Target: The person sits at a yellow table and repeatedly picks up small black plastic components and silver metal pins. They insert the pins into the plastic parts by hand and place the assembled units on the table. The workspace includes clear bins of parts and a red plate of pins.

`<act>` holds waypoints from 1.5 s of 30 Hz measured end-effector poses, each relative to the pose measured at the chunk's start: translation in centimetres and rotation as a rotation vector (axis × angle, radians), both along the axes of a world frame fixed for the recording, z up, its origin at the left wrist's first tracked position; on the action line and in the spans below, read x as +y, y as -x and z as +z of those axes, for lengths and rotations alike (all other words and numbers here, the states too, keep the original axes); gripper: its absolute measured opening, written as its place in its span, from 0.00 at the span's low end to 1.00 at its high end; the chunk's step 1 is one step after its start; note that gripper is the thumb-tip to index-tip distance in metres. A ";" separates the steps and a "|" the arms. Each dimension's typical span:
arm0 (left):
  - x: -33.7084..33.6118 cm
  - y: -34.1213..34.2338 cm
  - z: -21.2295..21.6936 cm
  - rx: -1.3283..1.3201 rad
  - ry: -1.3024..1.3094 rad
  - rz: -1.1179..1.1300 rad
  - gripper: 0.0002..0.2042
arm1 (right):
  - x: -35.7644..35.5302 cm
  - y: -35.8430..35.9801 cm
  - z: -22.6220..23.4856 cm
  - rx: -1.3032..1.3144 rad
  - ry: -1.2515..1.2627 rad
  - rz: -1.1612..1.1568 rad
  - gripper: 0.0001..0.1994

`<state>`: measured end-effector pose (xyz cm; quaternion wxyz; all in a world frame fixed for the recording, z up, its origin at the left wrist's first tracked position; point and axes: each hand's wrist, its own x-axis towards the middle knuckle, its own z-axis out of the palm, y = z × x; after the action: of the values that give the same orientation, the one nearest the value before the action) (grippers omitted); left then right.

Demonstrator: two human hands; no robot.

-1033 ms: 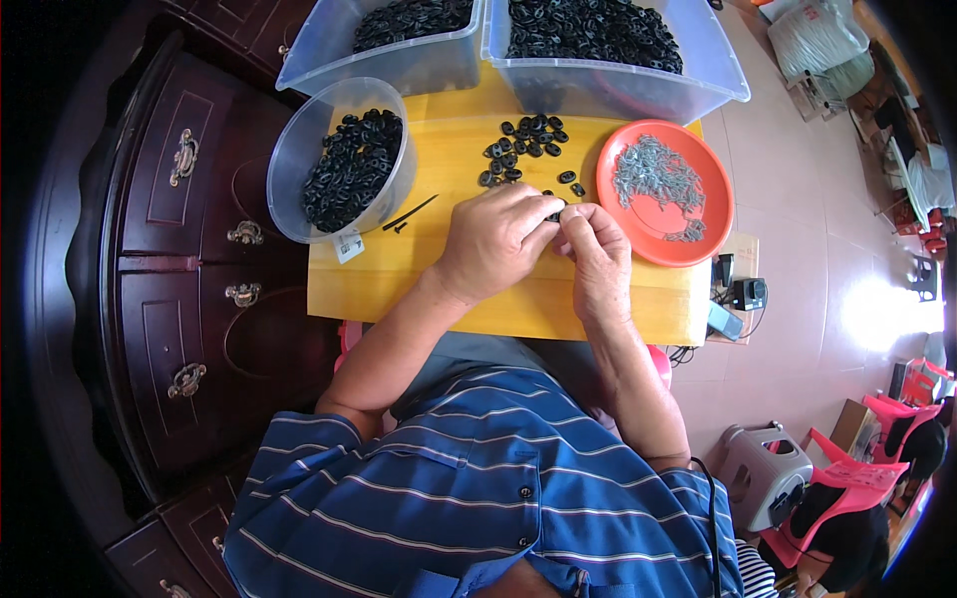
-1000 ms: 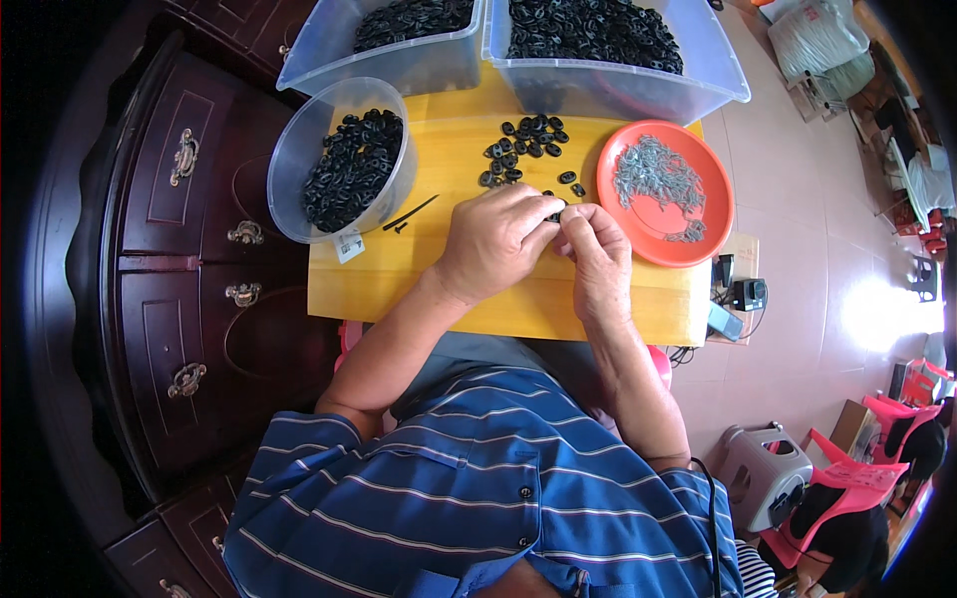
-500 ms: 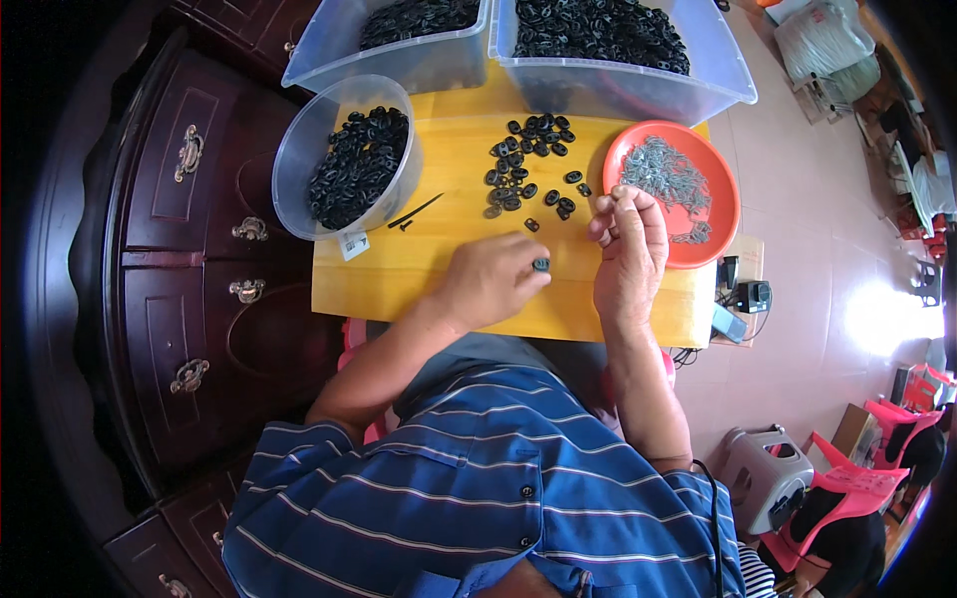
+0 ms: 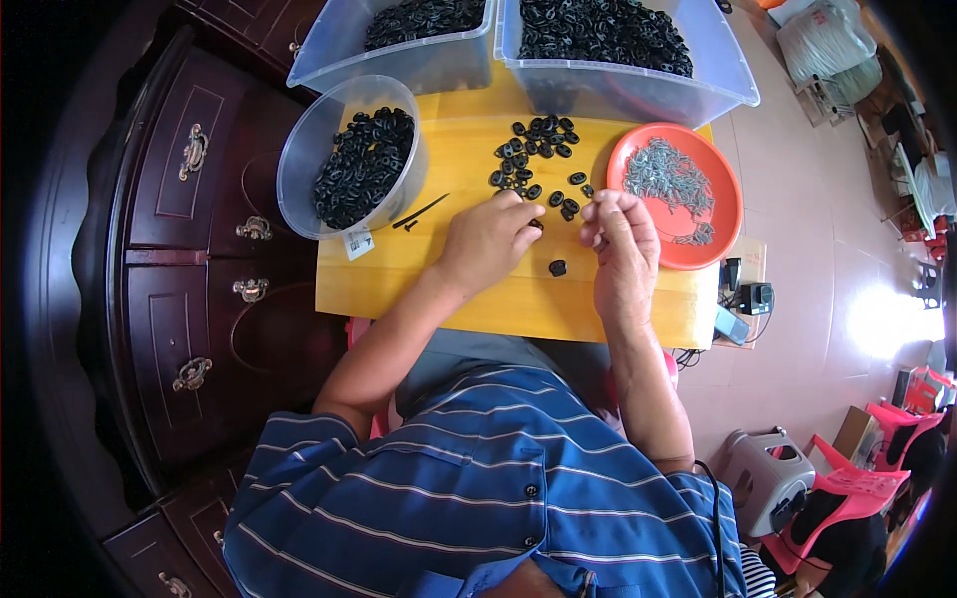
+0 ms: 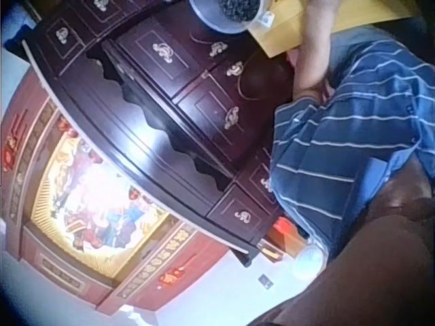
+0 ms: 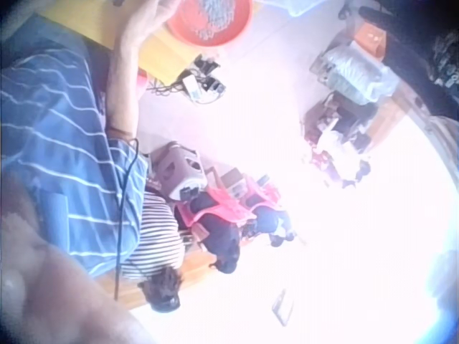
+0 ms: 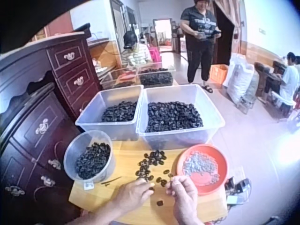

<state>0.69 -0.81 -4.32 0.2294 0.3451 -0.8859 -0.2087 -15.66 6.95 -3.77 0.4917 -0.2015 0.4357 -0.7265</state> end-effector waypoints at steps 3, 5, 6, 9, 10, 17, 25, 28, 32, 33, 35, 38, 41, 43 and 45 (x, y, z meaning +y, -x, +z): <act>-0.2 0.2 -0.6 -0.018 0.003 0.000 0.08 | 0.0 -0.3 0.0 0.056 -0.006 0.153 0.05; -0.4 0.5 -0.3 -0.061 -0.022 0.013 0.06 | 0.1 -0.5 -0.3 0.097 -0.016 0.237 0.05; -0.4 0.6 0.0 -0.083 -0.034 0.021 0.05 | 0.1 -0.6 -0.3 0.118 -0.021 0.254 0.05; -0.6 1.0 0.6 -0.177 -0.163 0.061 0.05 | 0.1 -0.7 -0.5 0.144 -0.025 0.273 0.06; -0.6 0.9 0.3 -0.132 -0.141 0.039 0.05 | 0.1 -0.7 -0.7 0.144 -0.007 0.236 0.06; -0.9 0.5 2.0 0.445 -0.797 0.075 0.05 | -0.1 -1.2 -1.4 0.267 -0.005 0.142 0.08; -1.0 1.2 2.4 0.602 -1.036 0.008 0.06 | 0.3 -1.3 0.4 0.412 -0.024 0.108 0.07; -1.2 1.7 2.7 0.582 -1.037 -0.024 0.06 | 0.4 -1.0 0.4 0.410 -0.021 0.076 0.06; -1.3 2.0 3.3 0.575 -1.079 -0.027 0.06 | 0.3 -1.0 0.3 0.416 -0.007 0.011 0.05; -1.2 2.1 3.3 0.579 -1.100 -0.032 0.06 | 0.3 -0.9 0.3 0.423 0.007 0.004 0.05; -1.4 2.1 3.3 0.585 -1.132 -0.034 0.06 | 0.4 -0.8 0.3 0.436 0.036 -0.011 0.05; -2.0 2.8 3.0 0.596 -1.119 -0.038 0.06 | 0.6 -0.5 0.1 0.338 0.116 0.077 0.05; -2.8 4.7 3.0 0.552 -0.949 -0.041 0.04 | 0.9 -0.2 0.6 -0.041 0.300 0.391 0.05; -2.9 6.6 2.7 0.360 -0.749 -0.099 0.03 | 1.4 0.5 0.7 -0.154 0.343 0.695 0.06; -2.0 9.0 3.1 0.202 -0.547 -0.181 0.05 | 2.1 1.1 1.1 -0.309 0.369 0.944 0.07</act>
<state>-8.33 -2.84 -1.18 0.1954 0.2912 -0.7966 -0.4925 -16.77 9.05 -2.63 0.7801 -0.3495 0.0849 -0.5120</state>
